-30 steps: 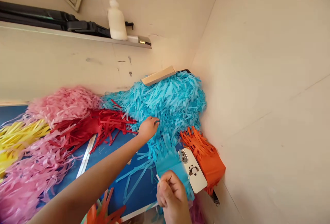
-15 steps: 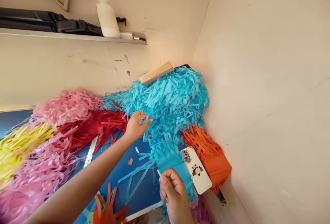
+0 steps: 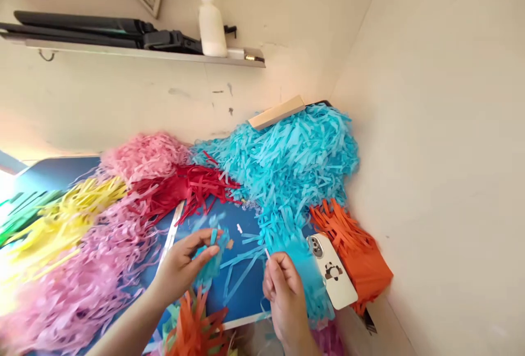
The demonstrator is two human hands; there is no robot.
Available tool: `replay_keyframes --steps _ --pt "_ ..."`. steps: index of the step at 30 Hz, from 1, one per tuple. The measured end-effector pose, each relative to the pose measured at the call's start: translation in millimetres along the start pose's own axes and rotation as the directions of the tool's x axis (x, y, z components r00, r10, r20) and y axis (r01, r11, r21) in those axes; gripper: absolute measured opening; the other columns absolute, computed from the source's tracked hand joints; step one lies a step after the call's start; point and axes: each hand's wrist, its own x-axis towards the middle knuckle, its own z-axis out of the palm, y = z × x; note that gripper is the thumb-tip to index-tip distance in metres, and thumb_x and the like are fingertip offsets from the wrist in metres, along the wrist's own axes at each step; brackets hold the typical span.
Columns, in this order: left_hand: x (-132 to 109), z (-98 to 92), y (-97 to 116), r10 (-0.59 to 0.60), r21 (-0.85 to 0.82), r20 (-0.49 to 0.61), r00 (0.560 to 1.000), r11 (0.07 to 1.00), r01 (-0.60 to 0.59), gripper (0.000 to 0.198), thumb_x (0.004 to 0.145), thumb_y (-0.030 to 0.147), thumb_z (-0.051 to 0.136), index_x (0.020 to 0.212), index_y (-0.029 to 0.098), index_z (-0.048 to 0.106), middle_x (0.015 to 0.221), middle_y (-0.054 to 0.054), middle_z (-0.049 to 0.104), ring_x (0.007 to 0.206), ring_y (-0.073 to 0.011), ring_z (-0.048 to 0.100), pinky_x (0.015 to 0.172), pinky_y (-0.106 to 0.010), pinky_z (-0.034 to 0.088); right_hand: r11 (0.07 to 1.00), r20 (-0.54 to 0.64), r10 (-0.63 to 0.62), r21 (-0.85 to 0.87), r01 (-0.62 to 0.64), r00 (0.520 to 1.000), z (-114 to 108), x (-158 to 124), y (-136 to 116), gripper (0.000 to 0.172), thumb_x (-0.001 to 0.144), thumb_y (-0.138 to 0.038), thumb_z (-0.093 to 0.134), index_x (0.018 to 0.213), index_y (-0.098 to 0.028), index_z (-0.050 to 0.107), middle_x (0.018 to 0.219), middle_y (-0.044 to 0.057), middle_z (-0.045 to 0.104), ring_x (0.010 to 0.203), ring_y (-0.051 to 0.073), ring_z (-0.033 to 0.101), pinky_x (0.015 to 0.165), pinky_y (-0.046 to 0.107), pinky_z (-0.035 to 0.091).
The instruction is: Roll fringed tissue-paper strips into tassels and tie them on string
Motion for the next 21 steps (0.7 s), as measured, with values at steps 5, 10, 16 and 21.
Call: replay_keyframes --steps 5,10,16,21 --pt "-45.2 4.9 -1.2 -0.360 -0.380 0.007 0.933 0.862 0.335 0.033 0.084 0.049 0.062 0.078 0.019 0.075 0.086 -0.007 0.067 0.084 -0.0198 0.061 0.074 -0.027 0.048 0.981 0.189 0.018 -0.193 0.019 0.982 45.5 4.8 18.2 0.035 0.092 -0.054 0.057 0.084 -0.020 0.051 0.058 -0.009 0.033 0.049 0.008 0.027 0.045 0.020 0.023" --pt "-62.6 2.2 -1.0 -0.582 -0.686 0.125 0.804 0.534 0.494 0.037 0.073 0.052 0.075 0.087 0.018 0.069 0.069 0.000 0.060 0.065 -0.0134 0.055 0.060 -0.022 0.044 0.953 0.308 0.037 -0.297 0.059 0.951 80.4 1.0 26.9 0.032 0.087 -0.051 0.062 0.087 -0.020 0.055 0.067 -0.005 0.051 0.055 0.009 0.040 0.051 0.020 0.033" --pt "-70.8 -2.8 -8.4 -0.506 -0.605 -0.012 0.862 0.690 0.396 0.029 0.077 0.046 0.073 0.077 0.018 0.064 0.073 0.000 0.061 0.071 -0.0140 0.054 0.066 -0.023 0.045 0.904 0.317 0.030 -0.412 0.110 0.948 87.3 -3.5 31.3 0.030 0.086 -0.047 0.062 0.080 -0.018 0.060 0.063 -0.004 0.048 0.057 0.010 0.039 0.053 0.021 0.033" --pt "-76.8 -1.0 -15.1 -0.424 -0.450 0.004 0.906 0.808 0.380 0.020 0.086 0.040 0.063 0.082 0.020 0.065 0.077 -0.002 0.063 0.070 -0.0151 0.057 0.065 -0.024 0.046 0.888 0.316 0.037 -0.445 0.114 0.948 78.3 -2.4 31.9 0.027 0.087 -0.043 0.058 0.078 -0.017 0.061 0.061 -0.005 0.043 0.054 0.009 0.033 0.050 0.021 0.030"
